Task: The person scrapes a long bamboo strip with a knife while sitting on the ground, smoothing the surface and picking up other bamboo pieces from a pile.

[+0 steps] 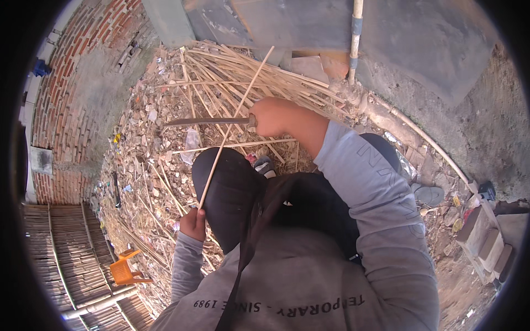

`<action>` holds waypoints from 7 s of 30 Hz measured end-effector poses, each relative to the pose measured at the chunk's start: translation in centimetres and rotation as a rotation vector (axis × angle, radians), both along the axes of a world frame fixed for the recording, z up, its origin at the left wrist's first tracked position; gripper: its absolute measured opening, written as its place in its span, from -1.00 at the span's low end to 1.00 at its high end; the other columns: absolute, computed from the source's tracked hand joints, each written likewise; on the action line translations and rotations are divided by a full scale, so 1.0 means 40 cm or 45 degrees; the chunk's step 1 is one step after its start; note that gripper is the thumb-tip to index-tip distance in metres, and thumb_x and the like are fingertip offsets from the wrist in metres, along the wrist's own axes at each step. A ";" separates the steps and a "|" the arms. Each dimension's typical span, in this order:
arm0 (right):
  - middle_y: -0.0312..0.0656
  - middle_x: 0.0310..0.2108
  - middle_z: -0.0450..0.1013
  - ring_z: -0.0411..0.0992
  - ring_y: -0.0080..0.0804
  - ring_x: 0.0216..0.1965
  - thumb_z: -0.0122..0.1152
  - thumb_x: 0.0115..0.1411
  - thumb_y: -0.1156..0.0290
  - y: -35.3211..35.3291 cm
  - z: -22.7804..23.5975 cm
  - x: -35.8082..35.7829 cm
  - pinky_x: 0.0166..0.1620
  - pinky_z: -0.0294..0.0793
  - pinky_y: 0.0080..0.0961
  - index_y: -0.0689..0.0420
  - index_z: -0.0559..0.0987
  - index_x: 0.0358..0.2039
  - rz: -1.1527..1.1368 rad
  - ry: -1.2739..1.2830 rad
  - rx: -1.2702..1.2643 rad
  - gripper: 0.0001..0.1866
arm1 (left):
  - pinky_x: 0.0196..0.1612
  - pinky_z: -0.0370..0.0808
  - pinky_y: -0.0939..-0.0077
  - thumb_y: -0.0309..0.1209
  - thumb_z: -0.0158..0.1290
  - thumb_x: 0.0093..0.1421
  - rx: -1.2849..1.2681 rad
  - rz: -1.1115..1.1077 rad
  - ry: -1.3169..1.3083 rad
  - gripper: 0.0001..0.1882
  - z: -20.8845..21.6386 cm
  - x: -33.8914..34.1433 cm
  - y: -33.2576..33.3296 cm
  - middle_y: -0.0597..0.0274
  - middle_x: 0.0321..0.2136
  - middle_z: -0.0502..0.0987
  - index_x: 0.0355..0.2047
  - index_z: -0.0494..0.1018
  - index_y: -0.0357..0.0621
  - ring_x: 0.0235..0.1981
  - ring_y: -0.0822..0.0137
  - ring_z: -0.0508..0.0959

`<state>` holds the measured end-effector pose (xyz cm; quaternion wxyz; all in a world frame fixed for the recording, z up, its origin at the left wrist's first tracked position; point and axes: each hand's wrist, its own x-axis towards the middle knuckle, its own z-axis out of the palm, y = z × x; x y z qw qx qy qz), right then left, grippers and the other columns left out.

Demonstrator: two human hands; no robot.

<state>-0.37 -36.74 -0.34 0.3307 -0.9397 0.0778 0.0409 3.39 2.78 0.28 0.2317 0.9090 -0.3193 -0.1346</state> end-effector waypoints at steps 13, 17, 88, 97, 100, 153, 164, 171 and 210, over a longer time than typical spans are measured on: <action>0.07 -0.44 0.52 0.52 -0.07 -0.38 0.22 -0.10 0.39 -0.019 -0.002 -0.011 -0.29 0.48 -0.19 0.25 0.56 -0.25 0.086 0.007 -0.205 -0.65 | -0.55 0.34 0.12 -0.06 -0.11 0.33 0.117 0.018 -0.070 -0.50 0.002 -0.006 -0.009 -0.09 -0.73 0.39 -0.59 0.34 -0.23 -0.63 -0.15 0.46; -0.18 -0.64 0.44 0.38 -0.46 -0.69 0.35 -0.10 0.34 -0.140 -0.092 0.007 -0.58 0.36 -0.45 0.30 0.54 -0.25 -0.235 0.265 0.511 -0.60 | -0.56 0.33 0.22 -0.05 -0.09 0.33 0.056 0.032 0.003 -0.49 0.002 -0.010 -0.028 -0.01 -0.75 0.38 -0.57 0.38 -0.25 -0.69 0.06 0.43; -0.01 -0.43 0.54 0.52 -0.11 -0.32 0.32 0.01 0.15 -0.025 -0.017 -0.011 -0.21 0.46 -0.20 0.17 0.60 -0.25 0.101 0.028 -0.028 -0.62 | -0.55 0.34 0.01 -0.02 -0.23 0.36 0.108 0.026 -0.196 -0.47 -0.016 -0.036 -0.014 -0.14 -0.71 0.40 -0.57 0.35 -0.20 -0.62 -0.21 0.47; -0.01 -0.44 0.54 0.52 -0.03 -0.33 0.31 -0.03 0.17 -0.032 -0.020 -0.009 -0.26 0.46 -0.15 0.14 0.61 -0.36 0.042 -0.013 0.005 -0.68 | -0.57 0.33 0.01 -0.02 -0.21 0.36 0.091 0.005 -0.203 -0.47 -0.017 -0.032 -0.017 -0.13 -0.72 0.40 -0.58 0.34 -0.19 -0.63 -0.20 0.47; 0.00 -0.43 0.53 0.51 -0.04 -0.33 0.33 -0.01 0.17 -0.011 -0.016 -0.011 -0.26 0.45 -0.15 0.16 0.59 -0.33 0.124 0.030 -0.075 -0.66 | -0.58 0.33 0.02 -0.02 -0.22 0.36 0.101 -0.015 -0.211 -0.47 -0.022 -0.028 -0.010 -0.12 -0.73 0.40 -0.58 0.34 -0.19 -0.64 -0.20 0.46; 0.00 -0.40 0.55 0.52 0.02 -0.29 0.30 -0.12 0.24 -0.118 0.100 -0.072 -0.20 0.48 -0.15 0.18 0.59 -0.26 -0.170 -0.220 -0.174 -0.60 | -0.55 0.36 0.01 -0.13 -0.07 0.29 0.098 0.124 -0.298 -0.58 -0.045 -0.045 -0.021 -0.13 -0.71 0.41 -0.59 0.33 -0.19 -0.62 -0.19 0.48; -0.05 -0.37 0.55 0.52 -0.05 -0.26 0.30 -0.09 0.18 -0.101 0.141 -0.112 -0.19 0.50 -0.14 0.07 0.59 -0.28 -0.218 -0.051 -0.507 -0.65 | -0.53 0.43 0.09 -0.19 0.05 0.22 0.061 0.145 -0.283 -0.72 0.010 -0.059 -0.014 -0.08 -0.65 0.49 -0.43 0.46 -0.18 -0.61 -0.14 0.53; -0.02 -0.37 0.54 0.52 -0.01 -0.26 0.28 -0.09 0.25 -0.071 0.115 -0.118 -0.20 0.50 -0.13 0.10 0.58 -0.28 -0.083 -0.130 -0.438 -0.66 | -0.46 0.42 0.11 -0.11 -0.07 0.29 -0.009 0.269 -0.018 -0.59 0.002 -0.080 -0.016 -0.13 -0.63 0.48 -0.44 0.47 -0.24 -0.55 -0.13 0.54; -0.08 -0.34 0.55 0.52 -0.04 -0.23 0.29 -0.13 0.28 -0.035 0.103 -0.086 -0.16 0.49 -0.13 0.03 0.61 -0.26 0.008 -0.049 -0.398 -0.66 | -0.56 0.23 0.52 0.05 -0.20 0.37 -0.228 0.482 0.316 -0.35 -0.050 -0.077 0.012 0.33 -0.75 0.35 -0.66 0.41 -0.24 -0.66 0.48 0.33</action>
